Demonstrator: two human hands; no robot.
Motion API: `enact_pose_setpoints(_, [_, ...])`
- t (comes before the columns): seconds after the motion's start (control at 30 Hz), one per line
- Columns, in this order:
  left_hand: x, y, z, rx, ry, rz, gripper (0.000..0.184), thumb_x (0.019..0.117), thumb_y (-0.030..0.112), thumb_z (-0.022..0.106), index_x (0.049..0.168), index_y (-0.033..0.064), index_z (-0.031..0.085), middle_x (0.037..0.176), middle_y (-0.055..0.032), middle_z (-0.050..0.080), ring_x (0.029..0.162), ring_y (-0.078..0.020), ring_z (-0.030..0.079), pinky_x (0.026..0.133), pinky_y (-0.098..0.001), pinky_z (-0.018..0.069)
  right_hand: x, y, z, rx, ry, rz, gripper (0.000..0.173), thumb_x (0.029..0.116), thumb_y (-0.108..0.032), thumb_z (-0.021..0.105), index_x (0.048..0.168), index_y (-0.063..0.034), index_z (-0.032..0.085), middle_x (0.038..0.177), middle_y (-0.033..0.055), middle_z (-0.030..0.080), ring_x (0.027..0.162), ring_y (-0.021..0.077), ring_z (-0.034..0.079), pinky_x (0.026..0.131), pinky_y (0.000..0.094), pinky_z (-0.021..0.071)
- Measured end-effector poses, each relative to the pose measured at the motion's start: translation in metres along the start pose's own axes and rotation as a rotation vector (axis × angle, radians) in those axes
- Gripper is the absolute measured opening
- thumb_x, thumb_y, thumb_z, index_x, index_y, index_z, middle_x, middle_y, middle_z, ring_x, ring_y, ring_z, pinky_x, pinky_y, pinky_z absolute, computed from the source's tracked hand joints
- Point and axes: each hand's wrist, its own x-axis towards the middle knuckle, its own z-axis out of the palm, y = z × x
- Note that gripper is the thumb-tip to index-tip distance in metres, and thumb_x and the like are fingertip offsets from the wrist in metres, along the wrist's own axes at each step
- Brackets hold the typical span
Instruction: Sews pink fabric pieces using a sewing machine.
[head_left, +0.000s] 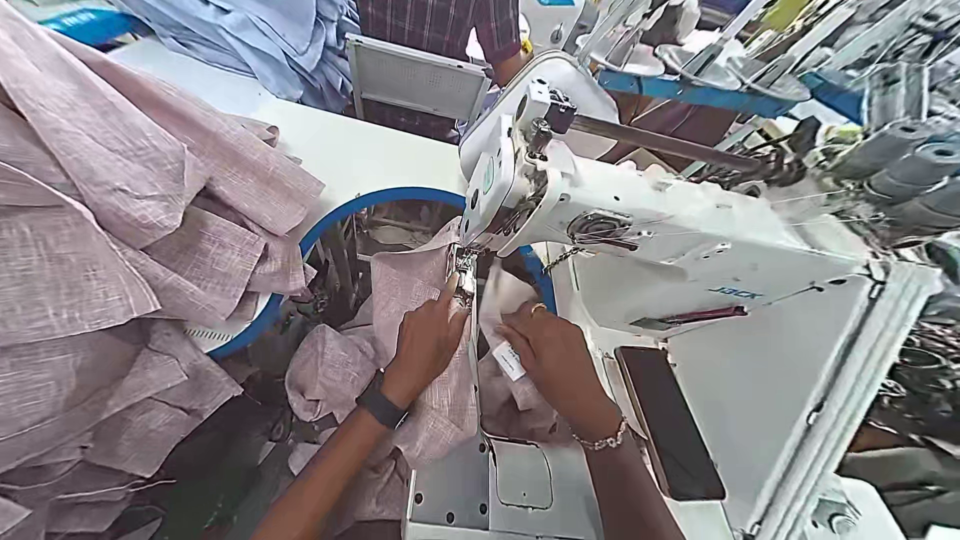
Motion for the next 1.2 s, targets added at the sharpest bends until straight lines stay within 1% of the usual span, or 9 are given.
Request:
enact_pose_setpoints(0.07, [0.003,-0.001,-0.001,-0.044,0.047,0.05,0.072,0.0991,0.042,0.062,0.155,0.0027,0.041,0.122,-0.0257,0.065,0.094,-0.0391,0.069,0.083,-0.054,0.0548,0.004,0.018,-0.014,-0.122,0.001,0.184,0.024,0.1018,-0.01,0.057,0.105,0.0017,0.077,0.102,0.028,0.071,0.097,0.0466,0.07,0.082,0.0637,0.0537])
enact_pose_setpoints(0.13, [-0.004,-0.011,0.001,-0.074,0.125,0.17,0.064,0.0901,0.044,0.073,0.135,0.0007,0.061,0.134,-0.0268,0.059,0.095,-0.0365,0.069,0.08,-0.0491,0.0577,0.004,0.054,-0.03,-0.265,0.113,0.344,0.025,0.1038,-0.012,0.055,0.106,0.0028,0.075,0.101,0.0315,0.071,0.096,0.0529,0.069,0.08,0.0706,0.0496])
enact_pose_setpoints(0.23, [-0.011,-0.022,0.005,0.041,0.148,0.323,0.048,0.1023,0.042,0.051,0.133,0.0094,0.067,0.15,-0.0266,0.049,0.127,-0.0448,0.057,0.095,-0.053,0.0531,0.0,0.037,-0.016,-0.252,0.29,0.117,0.023,0.1003,-0.008,0.057,0.1,0.0049,0.076,0.088,0.0282,0.072,0.081,0.0473,0.072,0.068,0.063,0.0553])
enact_pose_setpoints(0.33, [-0.011,-0.019,0.009,0.111,0.202,0.37,0.038,0.1049,0.016,0.044,0.133,0.0027,0.066,0.146,-0.0198,0.058,0.133,-0.0399,0.057,0.105,-0.0548,0.0484,0.005,-0.001,0.03,0.032,0.28,-0.191,0.018,0.0925,-0.008,0.063,0.093,-0.0018,0.08,0.087,0.0165,0.076,0.072,0.0321,0.074,0.059,0.0463,0.059])
enact_pose_setpoints(0.47, [0.003,-0.021,0.013,0.112,0.268,0.416,0.036,0.1035,0.021,0.046,0.122,-0.0019,0.068,0.141,-0.0195,0.062,0.134,-0.0396,0.056,0.108,-0.0567,0.0453,0.009,0.012,0.049,0.133,0.198,-0.312,0.019,0.0902,-0.009,0.06,0.084,-0.0023,0.077,0.121,0.012,0.075,0.073,0.0249,0.076,0.056,0.0389,0.0568])
enact_pose_setpoints(0.57, [-0.001,-0.016,0.011,0.15,0.286,0.423,0.028,0.1021,0.013,0.05,0.114,-0.0005,0.072,0.141,-0.0199,0.062,0.134,-0.0424,0.055,0.105,-0.0571,0.047,0.01,0.017,0.051,0.144,0.137,-0.331,0.017,0.0843,-0.012,0.059,0.074,-0.0005,0.068,0.117,0.0153,0.076,0.063,0.026,0.072,0.05,0.0418,0.0524])
enact_pose_setpoints(0.77, [-0.005,-0.021,0.012,0.066,0.231,0.419,0.035,0.1034,0.012,0.045,0.125,-0.0014,0.069,0.147,-0.0186,0.057,0.14,-0.0397,0.05,0.113,-0.0515,0.0433,0.006,0.005,0.059,0.397,0.179,-0.186,0.015,0.082,-0.012,0.063,0.076,-0.0006,0.069,0.134,0.0246,0.066,0.089,0.0256,0.074,0.07,0.0361,0.0564])
enact_pose_setpoints(0.93, [-0.006,-0.02,0.013,0.015,0.249,0.415,0.037,0.1036,0.013,0.044,0.128,-0.0016,0.068,0.145,-0.0197,0.058,0.138,-0.0364,0.054,0.112,-0.0442,0.0457,0.005,0.002,0.064,0.448,0.153,-0.192,0.016,0.0828,-0.013,0.062,0.071,-0.003,0.066,0.132,0.0213,0.067,0.087,0.0194,0.073,0.067,0.0314,0.0556])
enact_pose_setpoints(1.2, [-0.007,-0.023,0.016,-0.091,0.251,0.405,0.042,0.1023,0.016,0.047,0.137,-0.0062,0.057,0.142,-0.0217,0.059,0.135,-0.032,0.056,0.111,-0.0391,0.0471,-0.005,-0.004,0.046,0.403,-0.079,-0.247,0.017,0.0754,-0.019,0.064,0.065,-0.0083,0.056,0.145,0.0198,0.059,0.071,0.0145,0.069,0.049,0.0302,0.0469])
